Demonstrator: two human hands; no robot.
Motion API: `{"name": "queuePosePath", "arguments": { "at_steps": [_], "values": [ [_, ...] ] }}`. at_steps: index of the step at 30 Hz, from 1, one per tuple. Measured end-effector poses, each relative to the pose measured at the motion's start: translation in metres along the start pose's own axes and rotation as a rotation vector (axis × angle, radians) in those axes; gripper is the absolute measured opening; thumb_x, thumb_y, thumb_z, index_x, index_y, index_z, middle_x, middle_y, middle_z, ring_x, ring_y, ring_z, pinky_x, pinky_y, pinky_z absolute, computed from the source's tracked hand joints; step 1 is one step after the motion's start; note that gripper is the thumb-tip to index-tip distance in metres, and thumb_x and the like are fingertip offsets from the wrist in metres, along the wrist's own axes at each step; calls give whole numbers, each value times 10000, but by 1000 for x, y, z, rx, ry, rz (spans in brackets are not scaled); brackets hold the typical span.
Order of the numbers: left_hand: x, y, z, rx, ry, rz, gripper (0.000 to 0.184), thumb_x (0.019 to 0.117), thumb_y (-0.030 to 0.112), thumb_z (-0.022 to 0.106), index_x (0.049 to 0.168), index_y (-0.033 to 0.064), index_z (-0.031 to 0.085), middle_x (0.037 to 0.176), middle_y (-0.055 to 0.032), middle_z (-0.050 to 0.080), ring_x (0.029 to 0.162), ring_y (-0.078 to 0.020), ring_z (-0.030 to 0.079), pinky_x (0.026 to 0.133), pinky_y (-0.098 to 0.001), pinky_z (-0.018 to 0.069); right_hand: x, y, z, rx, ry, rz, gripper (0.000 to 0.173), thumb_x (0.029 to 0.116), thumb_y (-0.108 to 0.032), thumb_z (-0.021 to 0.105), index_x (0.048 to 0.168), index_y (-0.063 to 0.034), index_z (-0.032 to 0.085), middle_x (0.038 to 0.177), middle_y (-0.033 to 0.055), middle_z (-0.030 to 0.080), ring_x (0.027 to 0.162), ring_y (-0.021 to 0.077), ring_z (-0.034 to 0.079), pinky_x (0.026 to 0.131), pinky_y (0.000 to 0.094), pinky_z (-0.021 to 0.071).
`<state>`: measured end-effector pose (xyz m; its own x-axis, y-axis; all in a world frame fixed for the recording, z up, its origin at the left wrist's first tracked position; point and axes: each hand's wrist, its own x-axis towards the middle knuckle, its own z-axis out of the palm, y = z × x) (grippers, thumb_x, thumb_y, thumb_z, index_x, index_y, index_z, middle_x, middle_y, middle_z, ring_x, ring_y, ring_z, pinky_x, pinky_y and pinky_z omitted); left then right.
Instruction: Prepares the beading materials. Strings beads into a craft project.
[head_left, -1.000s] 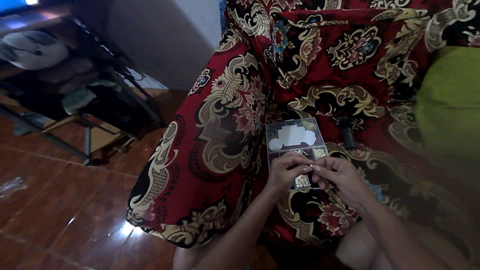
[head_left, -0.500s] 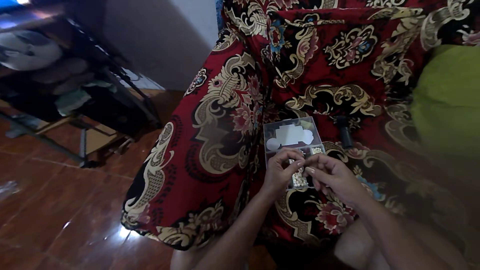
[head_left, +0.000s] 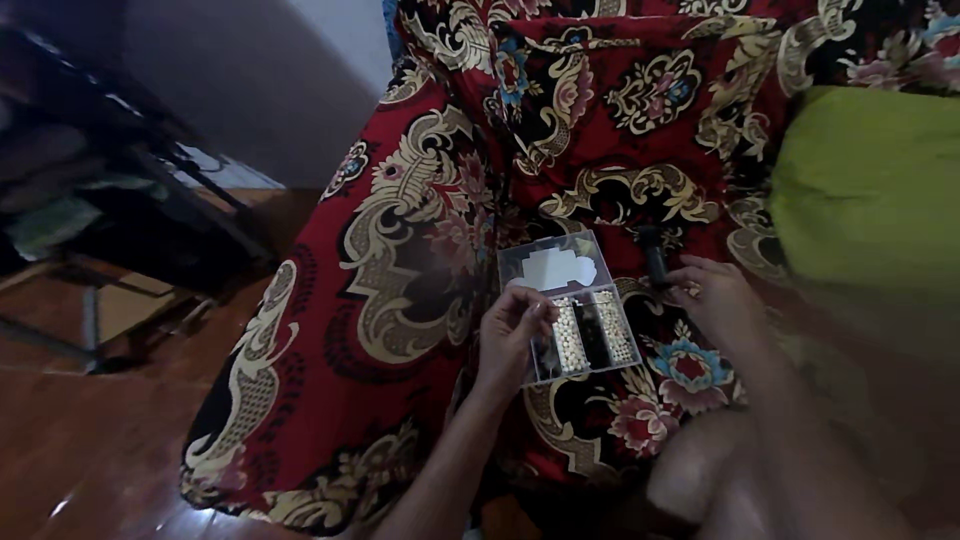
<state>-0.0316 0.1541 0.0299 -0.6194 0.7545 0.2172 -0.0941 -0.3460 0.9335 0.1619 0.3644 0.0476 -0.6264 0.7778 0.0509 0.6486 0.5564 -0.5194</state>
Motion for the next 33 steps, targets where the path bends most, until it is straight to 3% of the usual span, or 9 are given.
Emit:
{"name": "queuePosePath", "arguments": {
  "at_steps": [3,6,10,15,22,24,27,29,33],
  "values": [
    [-6,-3,6,32,-120,22,95,987,42,585,994,94,663,924,23,739,784,-77,706,709,-245,598,-7,-9,13,257,-18,-144,212,971,-76,627,1125,-75,773,1329,142,670,1204,282,646,985,459,540],
    [-10,-5,12,161,-202,72,71,967,29,607,999,58,662,950,33,744,820,-40,699,736,-221,586,-26,-45,24,787,-259,-199,274,1005,-151,602,1229,-27,698,1228,43,708,896,59,690,706,228,582],
    [-12,-14,11,350,-165,200,57,934,46,665,968,11,695,965,-8,696,864,-14,658,755,-181,566,-47,-75,35,1004,-436,-210,369,977,-108,662,1321,17,617,1152,47,724,839,81,724,718,245,631],
    [-10,-11,11,368,-67,140,59,941,47,643,966,10,682,922,5,659,772,-3,618,676,-161,534,-45,-71,38,856,-293,-180,159,992,-121,647,1075,-12,727,810,-18,735,633,22,682,610,183,595],
    [-6,-16,5,481,-128,-16,120,964,116,647,1003,27,717,962,-9,681,754,3,607,680,-161,523,-40,-64,30,791,-245,-135,133,984,-144,652,1013,-35,724,750,-49,701,565,-6,620,539,164,545],
    [-5,-16,0,726,-211,-50,151,969,173,662,1022,57,744,967,-36,695,786,-58,625,736,-220,534,-35,-58,28,809,-204,-111,137,991,-132,631,1026,-28,712,760,-39,708,558,10,619,528,178,543],
    [-4,-9,4,1105,-376,-130,190,995,158,637,1095,60,765,1101,-149,711,1055,-299,676,961,-463,531,-31,-52,27,842,-175,-87,120,991,-123,621,1015,-42,706,754,-51,701,532,2,582,498,160,500],
    [-8,-17,5,1237,-393,-63,176,985,117,634,1073,50,771,1100,-180,711,1081,-375,665,943,-533,523,-30,-51,27,832,-166,-90,117,983,-136,632,1008,-54,713,736,-68,683,519,-15,551,483,139,466],
    [-13,-31,4,1369,-311,140,145,951,76,650,1029,59,771,1035,-165,715,994,-380,682,828,-537,544,-33,-53,31,823,-165,-104,118,961,-155,652,993,-71,729,684,-90,632,535,-29,528,488,130,429]
  ]
}}
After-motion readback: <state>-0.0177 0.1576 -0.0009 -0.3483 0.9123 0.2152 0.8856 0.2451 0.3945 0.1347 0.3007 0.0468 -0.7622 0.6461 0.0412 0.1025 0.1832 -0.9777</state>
